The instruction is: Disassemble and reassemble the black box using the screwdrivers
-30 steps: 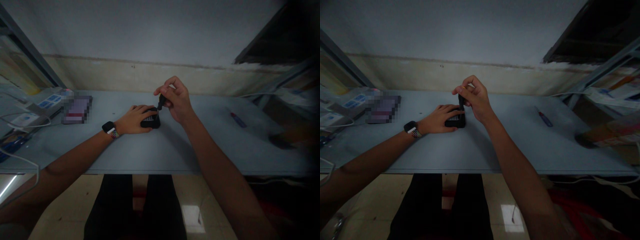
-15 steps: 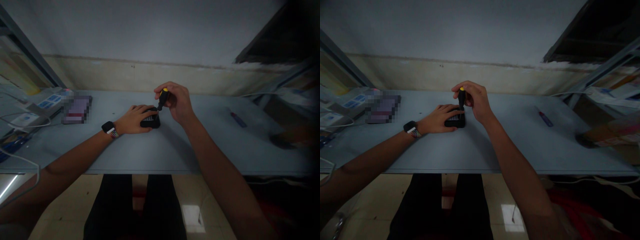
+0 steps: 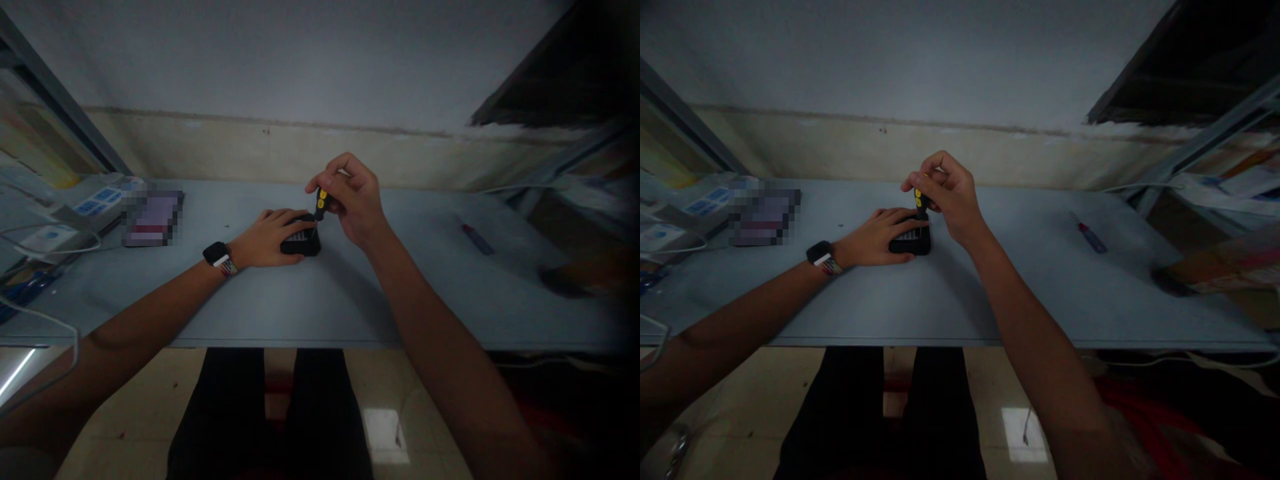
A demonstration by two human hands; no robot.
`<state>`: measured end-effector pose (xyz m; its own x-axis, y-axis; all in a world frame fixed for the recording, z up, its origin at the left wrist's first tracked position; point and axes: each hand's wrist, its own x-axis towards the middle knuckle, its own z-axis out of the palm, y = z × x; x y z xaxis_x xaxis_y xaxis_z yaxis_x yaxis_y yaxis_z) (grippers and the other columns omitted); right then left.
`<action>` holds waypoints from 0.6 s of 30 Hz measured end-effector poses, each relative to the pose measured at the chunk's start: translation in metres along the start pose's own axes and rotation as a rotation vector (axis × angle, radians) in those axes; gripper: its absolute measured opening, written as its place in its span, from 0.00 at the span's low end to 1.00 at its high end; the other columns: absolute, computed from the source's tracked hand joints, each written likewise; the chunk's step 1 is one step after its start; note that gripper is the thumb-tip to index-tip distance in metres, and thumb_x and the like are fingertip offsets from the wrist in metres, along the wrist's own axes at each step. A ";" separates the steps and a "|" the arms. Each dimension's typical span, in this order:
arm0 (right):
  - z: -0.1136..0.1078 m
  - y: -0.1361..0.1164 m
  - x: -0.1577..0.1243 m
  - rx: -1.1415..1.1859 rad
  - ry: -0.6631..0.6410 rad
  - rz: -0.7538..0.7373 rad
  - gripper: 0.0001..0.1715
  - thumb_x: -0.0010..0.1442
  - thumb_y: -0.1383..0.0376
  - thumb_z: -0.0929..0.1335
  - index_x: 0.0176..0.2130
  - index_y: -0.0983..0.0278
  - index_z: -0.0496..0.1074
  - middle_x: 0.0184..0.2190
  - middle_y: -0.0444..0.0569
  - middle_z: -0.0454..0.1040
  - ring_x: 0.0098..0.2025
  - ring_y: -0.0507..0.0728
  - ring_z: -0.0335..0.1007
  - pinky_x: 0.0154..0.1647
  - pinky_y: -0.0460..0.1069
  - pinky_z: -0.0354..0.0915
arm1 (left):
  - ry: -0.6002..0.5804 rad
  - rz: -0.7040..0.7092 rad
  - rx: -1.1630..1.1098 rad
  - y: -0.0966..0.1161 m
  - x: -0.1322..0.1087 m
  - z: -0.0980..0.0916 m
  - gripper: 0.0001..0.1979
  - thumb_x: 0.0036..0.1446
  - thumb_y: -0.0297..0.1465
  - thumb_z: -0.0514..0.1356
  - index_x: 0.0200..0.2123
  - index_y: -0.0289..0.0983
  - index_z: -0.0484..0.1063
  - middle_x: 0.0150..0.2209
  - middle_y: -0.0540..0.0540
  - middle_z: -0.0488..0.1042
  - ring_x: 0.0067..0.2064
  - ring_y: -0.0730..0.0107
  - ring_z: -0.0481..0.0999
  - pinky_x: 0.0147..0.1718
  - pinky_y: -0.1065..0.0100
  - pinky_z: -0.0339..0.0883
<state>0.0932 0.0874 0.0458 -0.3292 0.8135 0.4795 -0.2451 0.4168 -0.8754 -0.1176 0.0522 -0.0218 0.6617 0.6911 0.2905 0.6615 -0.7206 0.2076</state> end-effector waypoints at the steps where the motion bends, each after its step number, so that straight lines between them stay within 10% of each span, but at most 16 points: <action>1: 0.000 -0.001 0.000 -0.010 0.001 -0.009 0.28 0.58 0.42 0.80 0.35 0.58 0.70 0.33 0.42 0.80 0.23 0.47 0.57 0.18 0.44 0.51 | 0.000 0.000 0.001 0.000 0.000 0.000 0.39 0.65 0.47 0.66 0.75 0.45 0.63 0.77 0.33 0.63 0.74 0.37 0.66 0.67 0.39 0.59; 9: -0.001 -0.001 0.001 -0.024 -0.003 -0.010 0.28 0.66 0.40 0.73 0.38 0.61 0.80 0.31 0.44 0.81 0.21 0.46 0.54 0.18 0.45 0.50 | 0.001 -0.007 -0.009 0.002 0.000 -0.002 0.38 0.65 0.47 0.66 0.75 0.45 0.64 0.76 0.33 0.64 0.74 0.38 0.66 0.67 0.39 0.59; 18: 0.002 -0.003 -0.001 0.011 0.015 0.097 0.31 0.51 0.47 0.84 0.36 0.56 0.67 0.28 0.40 0.77 0.26 0.50 0.67 0.20 0.44 0.55 | 0.002 -0.003 -0.018 0.001 0.000 -0.001 0.39 0.65 0.47 0.66 0.75 0.46 0.64 0.77 0.34 0.63 0.74 0.37 0.65 0.68 0.38 0.58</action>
<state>0.0927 0.0848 0.0477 -0.3384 0.8558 0.3913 -0.2227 0.3312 -0.9169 -0.1172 0.0514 -0.0205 0.6592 0.6932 0.2915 0.6571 -0.7195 0.2248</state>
